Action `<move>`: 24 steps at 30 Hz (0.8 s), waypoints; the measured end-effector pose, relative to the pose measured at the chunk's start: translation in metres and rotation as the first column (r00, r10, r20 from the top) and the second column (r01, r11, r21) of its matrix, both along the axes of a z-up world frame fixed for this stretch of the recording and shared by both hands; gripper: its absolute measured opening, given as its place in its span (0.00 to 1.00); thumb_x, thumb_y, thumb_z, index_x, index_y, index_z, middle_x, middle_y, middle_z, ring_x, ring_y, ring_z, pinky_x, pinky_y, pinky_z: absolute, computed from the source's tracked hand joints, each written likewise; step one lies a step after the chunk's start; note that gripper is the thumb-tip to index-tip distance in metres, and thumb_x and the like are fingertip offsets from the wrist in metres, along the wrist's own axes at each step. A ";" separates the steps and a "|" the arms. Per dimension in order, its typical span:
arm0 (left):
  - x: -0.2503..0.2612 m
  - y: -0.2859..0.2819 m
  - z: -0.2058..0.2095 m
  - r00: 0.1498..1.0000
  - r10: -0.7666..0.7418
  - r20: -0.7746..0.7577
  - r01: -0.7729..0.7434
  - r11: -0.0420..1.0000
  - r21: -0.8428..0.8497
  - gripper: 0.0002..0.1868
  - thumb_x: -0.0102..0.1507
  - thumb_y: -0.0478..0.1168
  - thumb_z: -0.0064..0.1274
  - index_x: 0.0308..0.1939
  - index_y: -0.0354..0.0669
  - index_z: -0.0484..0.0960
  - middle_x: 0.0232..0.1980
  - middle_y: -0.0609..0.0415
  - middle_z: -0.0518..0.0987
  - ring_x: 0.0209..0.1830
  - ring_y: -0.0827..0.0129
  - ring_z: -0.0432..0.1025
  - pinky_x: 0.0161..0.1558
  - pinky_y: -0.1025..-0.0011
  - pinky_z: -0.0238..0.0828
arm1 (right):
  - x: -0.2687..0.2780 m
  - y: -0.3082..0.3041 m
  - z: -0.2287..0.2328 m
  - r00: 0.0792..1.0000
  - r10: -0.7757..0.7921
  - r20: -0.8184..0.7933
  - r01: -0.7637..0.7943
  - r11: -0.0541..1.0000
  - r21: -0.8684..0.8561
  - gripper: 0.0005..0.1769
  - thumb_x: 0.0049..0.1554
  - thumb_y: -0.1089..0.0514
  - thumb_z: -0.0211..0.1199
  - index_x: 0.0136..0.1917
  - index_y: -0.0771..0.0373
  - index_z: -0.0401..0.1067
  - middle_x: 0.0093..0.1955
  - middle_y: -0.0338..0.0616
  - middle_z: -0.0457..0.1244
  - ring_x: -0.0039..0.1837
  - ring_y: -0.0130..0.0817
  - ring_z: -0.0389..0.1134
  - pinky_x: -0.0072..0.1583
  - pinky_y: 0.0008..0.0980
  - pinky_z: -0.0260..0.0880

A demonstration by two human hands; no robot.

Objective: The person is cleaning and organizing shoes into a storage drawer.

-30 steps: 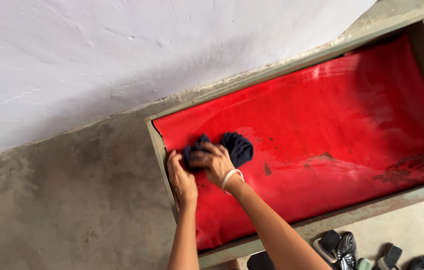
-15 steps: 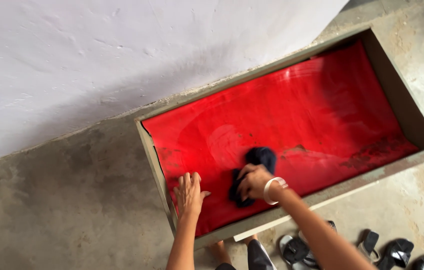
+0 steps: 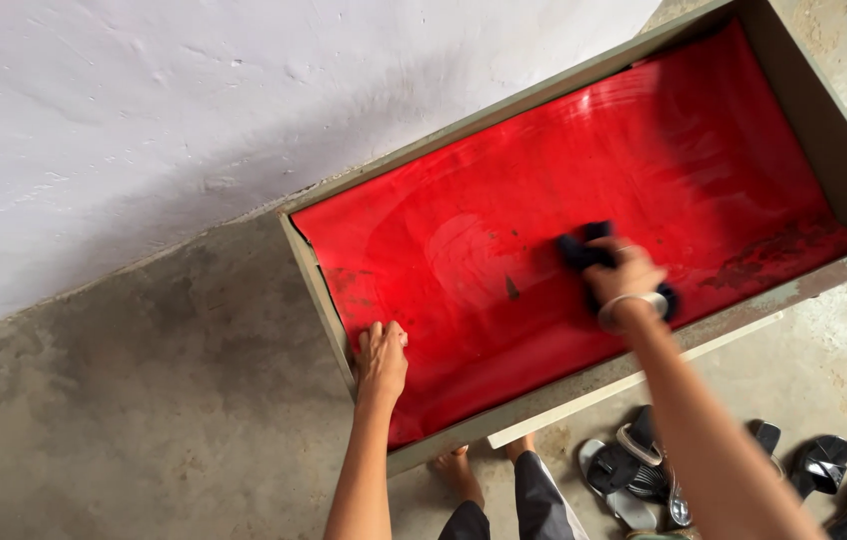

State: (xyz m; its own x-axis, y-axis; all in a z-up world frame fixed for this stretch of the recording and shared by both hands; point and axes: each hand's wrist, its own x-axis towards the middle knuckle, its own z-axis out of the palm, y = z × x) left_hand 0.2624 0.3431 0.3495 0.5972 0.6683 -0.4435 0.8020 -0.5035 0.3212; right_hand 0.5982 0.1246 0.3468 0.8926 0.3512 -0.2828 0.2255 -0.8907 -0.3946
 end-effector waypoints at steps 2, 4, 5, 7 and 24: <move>0.004 0.003 0.010 1.000 0.022 -0.007 -0.022 0.999 -0.032 0.05 0.64 0.32 0.48 0.43 0.45 0.76 0.52 0.49 0.75 0.56 0.50 0.69 0.56 0.49 0.69 | -0.054 0.037 0.020 0.993 0.121 0.004 -0.121 0.993 0.013 0.26 0.44 0.54 0.74 0.57 0.40 0.79 0.60 0.43 0.70 0.63 0.43 0.68 0.66 0.45 0.61; 0.005 0.003 0.006 0.999 0.045 -0.021 -0.047 0.997 -0.064 0.08 0.62 0.30 0.48 0.44 0.44 0.77 0.53 0.48 0.76 0.58 0.51 0.69 0.57 0.51 0.70 | -0.105 0.066 0.032 0.970 0.242 0.003 -0.242 0.970 0.026 0.26 0.44 0.54 0.74 0.57 0.38 0.78 0.60 0.39 0.70 0.65 0.41 0.67 0.67 0.46 0.59; 0.006 0.003 -0.003 0.994 0.110 -0.017 -0.111 0.993 -0.041 0.09 0.66 0.31 0.45 0.49 0.41 0.76 0.55 0.44 0.76 0.57 0.49 0.70 0.56 0.52 0.71 | -0.126 0.080 0.034 0.943 0.331 -0.022 -0.328 0.941 0.081 0.27 0.44 0.57 0.74 0.58 0.38 0.79 0.61 0.38 0.70 0.66 0.42 0.65 0.69 0.46 0.58; 0.012 -0.001 0.005 0.984 0.178 -0.013 -0.178 0.984 -0.016 0.10 0.69 0.32 0.43 0.54 0.38 0.75 0.57 0.40 0.75 0.56 0.46 0.71 0.55 0.52 0.73 | -0.161 0.100 0.035 0.906 0.421 -0.042 -0.412 0.900 0.141 0.28 0.44 0.59 0.73 0.58 0.39 0.79 0.62 0.37 0.69 0.68 0.42 0.62 0.71 0.46 0.57; 0.013 -0.001 0.050 0.983 -0.160 -0.089 0.172 0.973 0.155 0.32 0.56 0.47 0.66 0.61 0.46 0.71 0.63 0.50 0.67 0.62 0.55 0.65 0.55 0.53 0.72 | -0.109 0.048 0.050 0.434 0.857 -0.278 -0.891 0.454 0.006 0.14 0.44 0.57 0.65 0.37 0.34 0.84 0.52 0.25 0.71 0.68 0.33 0.60 0.62 0.39 0.69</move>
